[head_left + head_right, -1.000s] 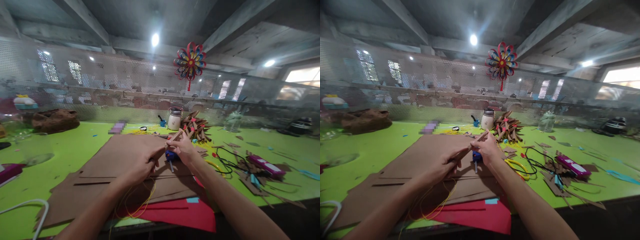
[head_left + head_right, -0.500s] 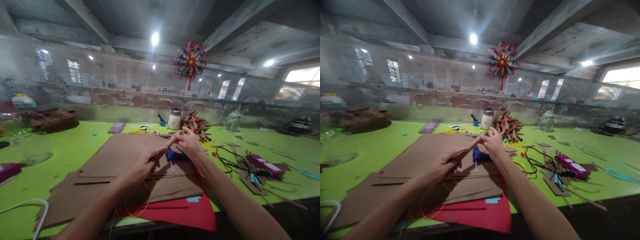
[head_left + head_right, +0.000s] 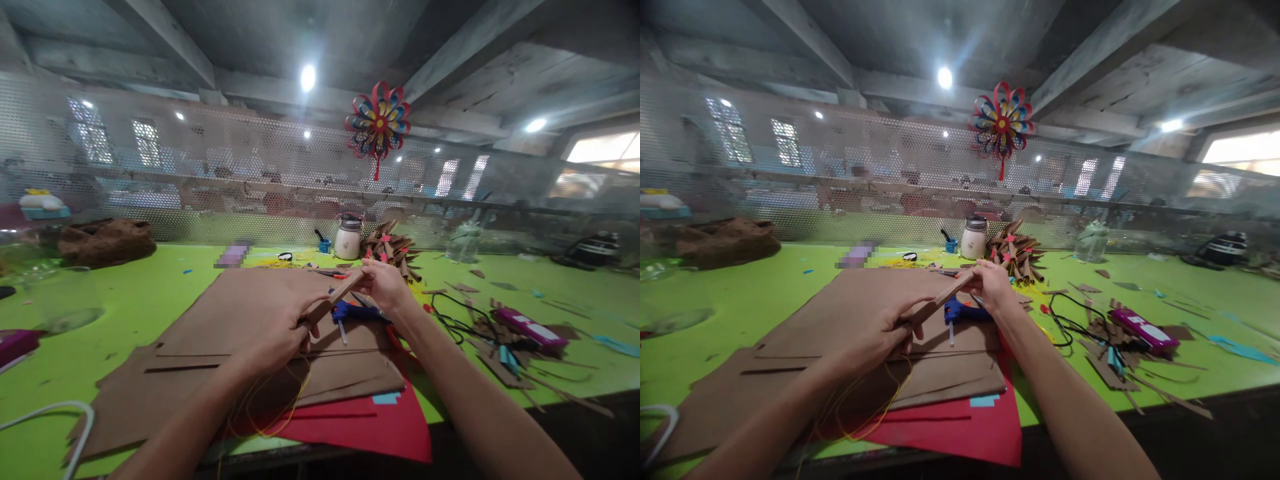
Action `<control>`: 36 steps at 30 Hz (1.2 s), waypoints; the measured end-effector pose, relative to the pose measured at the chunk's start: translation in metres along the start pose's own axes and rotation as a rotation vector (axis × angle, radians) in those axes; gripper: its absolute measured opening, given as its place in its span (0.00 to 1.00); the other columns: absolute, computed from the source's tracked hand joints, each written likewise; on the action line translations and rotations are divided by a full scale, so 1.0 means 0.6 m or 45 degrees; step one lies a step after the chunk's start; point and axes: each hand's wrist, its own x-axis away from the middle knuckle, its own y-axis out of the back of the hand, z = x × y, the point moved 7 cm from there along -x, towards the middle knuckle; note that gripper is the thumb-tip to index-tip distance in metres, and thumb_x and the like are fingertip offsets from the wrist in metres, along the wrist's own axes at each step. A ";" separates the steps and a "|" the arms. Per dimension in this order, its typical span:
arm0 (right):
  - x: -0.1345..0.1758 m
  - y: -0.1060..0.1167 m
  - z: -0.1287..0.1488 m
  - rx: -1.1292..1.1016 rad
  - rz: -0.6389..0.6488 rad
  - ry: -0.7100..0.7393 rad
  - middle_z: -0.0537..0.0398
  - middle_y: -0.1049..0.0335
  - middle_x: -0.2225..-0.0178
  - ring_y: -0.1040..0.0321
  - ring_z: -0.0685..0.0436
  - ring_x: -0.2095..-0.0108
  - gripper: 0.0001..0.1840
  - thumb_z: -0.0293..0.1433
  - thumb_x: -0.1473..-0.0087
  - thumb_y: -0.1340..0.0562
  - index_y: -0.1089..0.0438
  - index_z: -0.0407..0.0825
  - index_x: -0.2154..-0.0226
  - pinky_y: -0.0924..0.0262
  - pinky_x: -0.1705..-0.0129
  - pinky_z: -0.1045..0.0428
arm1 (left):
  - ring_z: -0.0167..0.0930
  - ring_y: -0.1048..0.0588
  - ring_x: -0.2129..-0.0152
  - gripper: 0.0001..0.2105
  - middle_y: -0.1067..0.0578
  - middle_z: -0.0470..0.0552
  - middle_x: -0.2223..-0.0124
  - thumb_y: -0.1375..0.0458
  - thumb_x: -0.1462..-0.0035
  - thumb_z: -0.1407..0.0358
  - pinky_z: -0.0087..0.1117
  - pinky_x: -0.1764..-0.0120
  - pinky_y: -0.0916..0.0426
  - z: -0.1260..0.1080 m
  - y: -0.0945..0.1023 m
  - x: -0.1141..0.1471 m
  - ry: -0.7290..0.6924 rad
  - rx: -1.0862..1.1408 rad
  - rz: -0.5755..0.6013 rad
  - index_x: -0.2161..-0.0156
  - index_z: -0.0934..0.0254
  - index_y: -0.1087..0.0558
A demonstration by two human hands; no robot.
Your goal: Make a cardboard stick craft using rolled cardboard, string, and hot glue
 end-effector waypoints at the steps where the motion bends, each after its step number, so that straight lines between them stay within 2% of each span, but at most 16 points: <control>1: 0.001 0.000 0.001 -0.009 0.011 -0.018 0.53 0.28 0.79 0.28 0.44 0.77 0.11 0.23 0.59 0.44 0.40 0.46 0.68 0.32 0.72 0.47 | 0.20 0.37 0.84 0.28 0.31 0.46 0.70 0.53 0.49 0.74 0.22 0.81 0.43 -0.003 0.000 0.001 -0.003 0.001 0.001 0.41 0.57 0.46; 3: 0.002 0.006 0.006 -0.026 -0.032 -0.029 0.55 0.29 0.78 0.30 0.46 0.78 0.06 0.26 0.58 0.43 0.38 0.47 0.72 0.33 0.72 0.48 | 0.20 0.37 0.84 0.30 0.31 0.45 0.71 0.54 0.51 0.76 0.21 0.81 0.43 -0.009 0.000 0.003 0.001 0.016 -0.009 0.41 0.58 0.45; 5: 0.002 0.017 0.013 -0.010 -0.130 -0.002 0.58 0.31 0.78 0.32 0.48 0.78 0.05 0.29 0.59 0.41 0.37 0.47 0.74 0.34 0.73 0.50 | 0.19 0.38 0.84 0.31 0.32 0.44 0.72 0.54 0.52 0.77 0.21 0.81 0.43 -0.016 -0.001 0.006 0.020 0.049 -0.030 0.41 0.58 0.46; 8: 0.001 0.040 0.033 0.201 -0.303 0.162 0.60 0.34 0.81 0.35 0.50 0.79 0.06 0.33 0.60 0.39 0.35 0.47 0.78 0.38 0.74 0.53 | 0.19 0.38 0.84 0.31 0.32 0.45 0.71 0.55 0.52 0.77 0.21 0.81 0.44 -0.021 0.001 0.008 0.060 0.099 -0.075 0.41 0.59 0.47; 11: 0.016 0.056 0.075 0.713 -0.538 0.554 0.59 0.39 0.86 0.41 0.50 0.81 0.16 0.39 0.56 0.40 0.36 0.46 0.86 0.43 0.75 0.52 | 0.20 0.37 0.85 0.32 0.32 0.46 0.71 0.54 0.52 0.76 0.21 0.83 0.45 -0.019 0.004 0.006 0.071 0.133 -0.082 0.40 0.59 0.50; 13: 0.038 0.037 0.101 1.017 -0.569 0.912 0.55 0.36 0.83 0.40 0.48 0.79 0.18 0.40 0.52 0.43 0.34 0.46 0.85 0.42 0.71 0.51 | 0.21 0.36 0.85 0.32 0.31 0.46 0.70 0.53 0.51 0.75 0.21 0.83 0.45 -0.014 0.007 0.003 0.063 0.168 -0.065 0.39 0.58 0.51; 14: 0.050 0.019 0.107 1.116 -0.498 1.082 0.52 0.32 0.79 0.37 0.46 0.75 0.17 0.38 0.50 0.44 0.31 0.45 0.81 0.41 0.68 0.50 | 0.21 0.35 0.85 0.32 0.30 0.47 0.70 0.52 0.51 0.74 0.22 0.84 0.45 -0.011 0.008 0.002 0.057 0.195 -0.052 0.40 0.58 0.51; 16: 0.075 -0.021 0.105 1.244 -0.256 1.344 0.48 0.27 0.67 0.35 0.43 0.64 0.14 0.34 0.47 0.46 0.29 0.45 0.64 0.41 0.59 0.47 | 0.22 0.34 0.84 0.31 0.30 0.47 0.70 0.50 0.50 0.72 0.22 0.83 0.44 -0.009 0.010 0.000 0.039 0.274 -0.026 0.40 0.59 0.50; 18: 0.093 -0.057 0.090 1.377 -0.021 1.474 0.48 0.27 0.61 0.38 0.41 0.55 0.21 0.31 0.46 0.46 0.38 0.46 0.49 0.45 0.52 0.43 | 0.22 0.33 0.84 0.30 0.29 0.48 0.71 0.48 0.50 0.71 0.22 0.82 0.43 -0.011 0.012 0.000 0.019 0.381 -0.001 0.41 0.60 0.50; 19: 0.099 -0.069 0.082 1.446 0.053 1.503 0.48 0.27 0.60 0.40 0.40 0.52 0.24 0.30 0.45 0.46 0.42 0.47 0.45 0.48 0.49 0.41 | 0.22 0.33 0.83 0.30 0.28 0.49 0.71 0.48 0.50 0.71 0.22 0.82 0.43 -0.013 0.012 0.001 0.012 0.434 0.012 0.42 0.60 0.50; 24: 0.123 -0.097 0.058 1.575 0.180 1.580 0.47 0.29 0.57 0.40 0.39 0.50 0.26 0.29 0.43 0.49 0.48 0.46 0.41 0.53 0.45 0.37 | 0.23 0.32 0.83 0.33 0.26 0.51 0.71 0.45 0.50 0.72 0.22 0.81 0.43 -0.027 0.014 0.009 0.037 0.605 0.040 0.40 0.60 0.52; 28: 0.148 -0.119 0.040 1.529 0.394 1.588 0.49 0.28 0.58 0.36 0.41 0.52 0.26 0.28 0.43 0.49 0.49 0.47 0.41 0.56 0.42 0.37 | 0.23 0.32 0.84 0.35 0.26 0.50 0.72 0.46 0.51 0.74 0.22 0.80 0.43 -0.035 0.019 0.014 0.046 0.673 0.023 0.39 0.60 0.55; 32: 0.169 -0.131 0.031 1.438 0.486 1.594 0.48 0.28 0.57 0.35 0.42 0.52 0.26 0.26 0.43 0.49 0.49 0.47 0.41 0.52 0.42 0.38 | 0.24 0.31 0.81 0.35 0.27 0.50 0.73 0.47 0.51 0.75 0.22 0.79 0.44 -0.037 0.020 0.015 0.034 0.751 0.047 0.39 0.60 0.54; 36: 0.183 -0.138 0.020 1.457 0.545 1.656 0.45 0.32 0.52 0.39 0.41 0.48 0.24 0.25 0.44 0.48 0.44 0.46 0.44 0.48 0.44 0.39 | 0.24 0.31 0.82 0.35 0.27 0.50 0.73 0.47 0.51 0.75 0.23 0.79 0.43 -0.035 0.023 0.015 0.036 0.765 0.031 0.39 0.62 0.54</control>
